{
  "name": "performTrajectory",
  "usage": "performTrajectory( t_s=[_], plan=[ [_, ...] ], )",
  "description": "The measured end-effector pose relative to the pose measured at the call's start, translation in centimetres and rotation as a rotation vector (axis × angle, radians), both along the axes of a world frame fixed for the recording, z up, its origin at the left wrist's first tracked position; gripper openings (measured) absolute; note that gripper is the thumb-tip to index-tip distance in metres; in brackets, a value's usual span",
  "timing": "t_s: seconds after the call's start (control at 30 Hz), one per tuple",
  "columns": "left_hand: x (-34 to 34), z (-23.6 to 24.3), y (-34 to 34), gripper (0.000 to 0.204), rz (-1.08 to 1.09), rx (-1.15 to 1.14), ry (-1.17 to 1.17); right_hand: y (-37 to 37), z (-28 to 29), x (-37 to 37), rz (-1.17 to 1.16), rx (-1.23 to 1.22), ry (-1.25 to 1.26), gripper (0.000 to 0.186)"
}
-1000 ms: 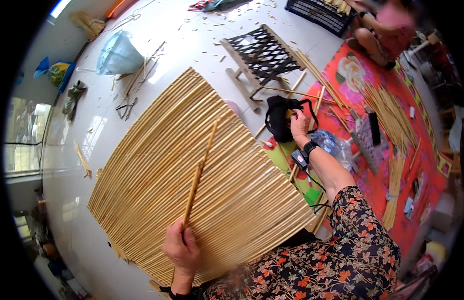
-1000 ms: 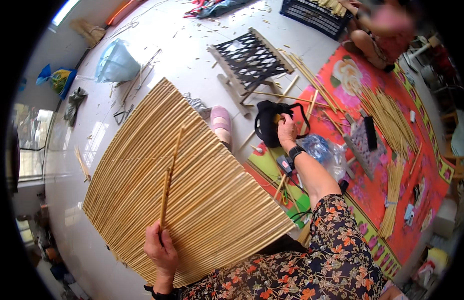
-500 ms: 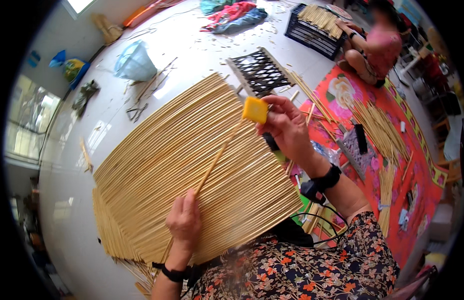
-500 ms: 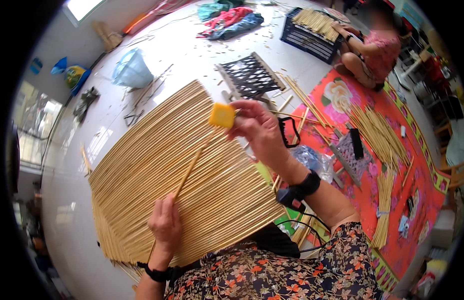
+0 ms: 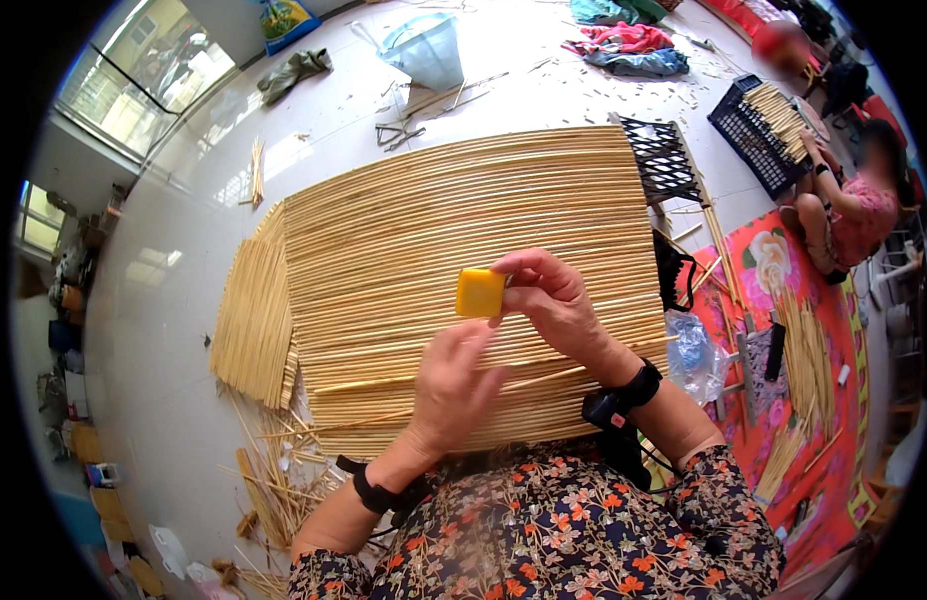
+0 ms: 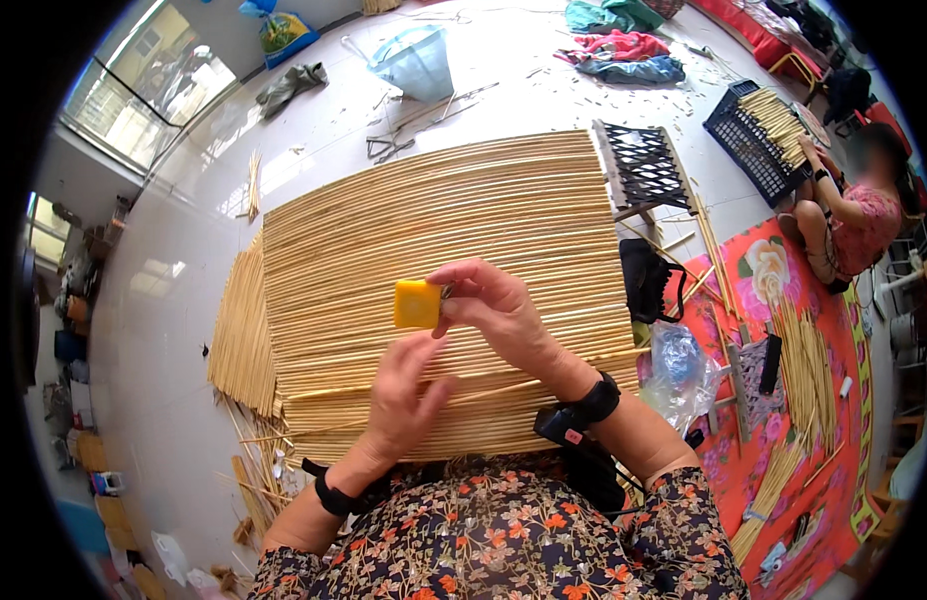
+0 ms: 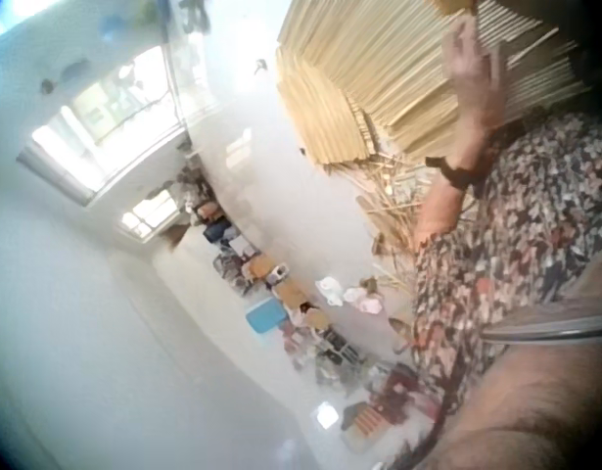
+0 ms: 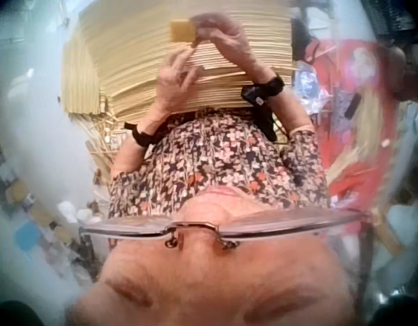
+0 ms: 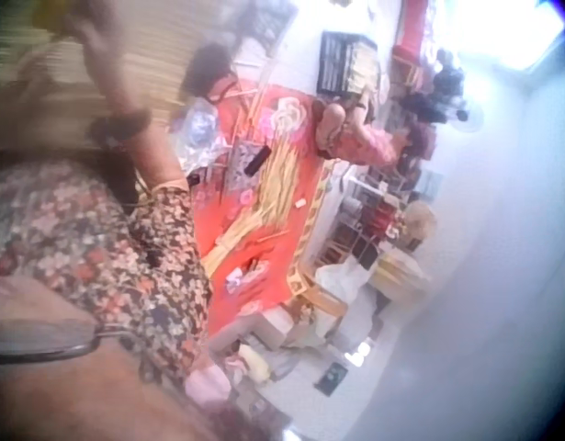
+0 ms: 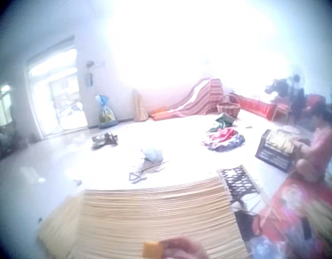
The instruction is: The person wipes a bundle of bamboo sticks with a cloth, arranges them onto a partially completed mat, measures the width with a tape measure, and ties the edges with string.
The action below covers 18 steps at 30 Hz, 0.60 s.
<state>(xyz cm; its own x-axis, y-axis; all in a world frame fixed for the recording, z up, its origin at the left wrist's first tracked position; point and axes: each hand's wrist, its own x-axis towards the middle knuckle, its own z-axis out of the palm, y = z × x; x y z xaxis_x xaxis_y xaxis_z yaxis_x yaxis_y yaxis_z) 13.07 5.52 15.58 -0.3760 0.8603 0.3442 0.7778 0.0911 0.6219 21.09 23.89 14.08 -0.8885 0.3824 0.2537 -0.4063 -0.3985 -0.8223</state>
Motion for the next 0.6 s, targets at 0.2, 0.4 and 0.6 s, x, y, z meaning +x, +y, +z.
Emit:
performTrajectory(
  t_s=[0.2,0.4,0.6],
  plan=[
    [-3.2,0.9,0.4,0.037,0.019,0.175,-0.934,0.2,-1.9,-0.4,0.067,0.155,-0.017,0.028],
    [-3.9,0.3,1.5,0.024,-0.027,0.322,-0.867,0.0,-1.4,-0.6,0.14,-0.088,-0.041,0.039],
    [-4.3,0.0,1.7,0.027,-0.049,0.177,-0.935,-0.7,-1.7,-1.1,-0.02,0.184,-0.039,0.036]
  ],
)
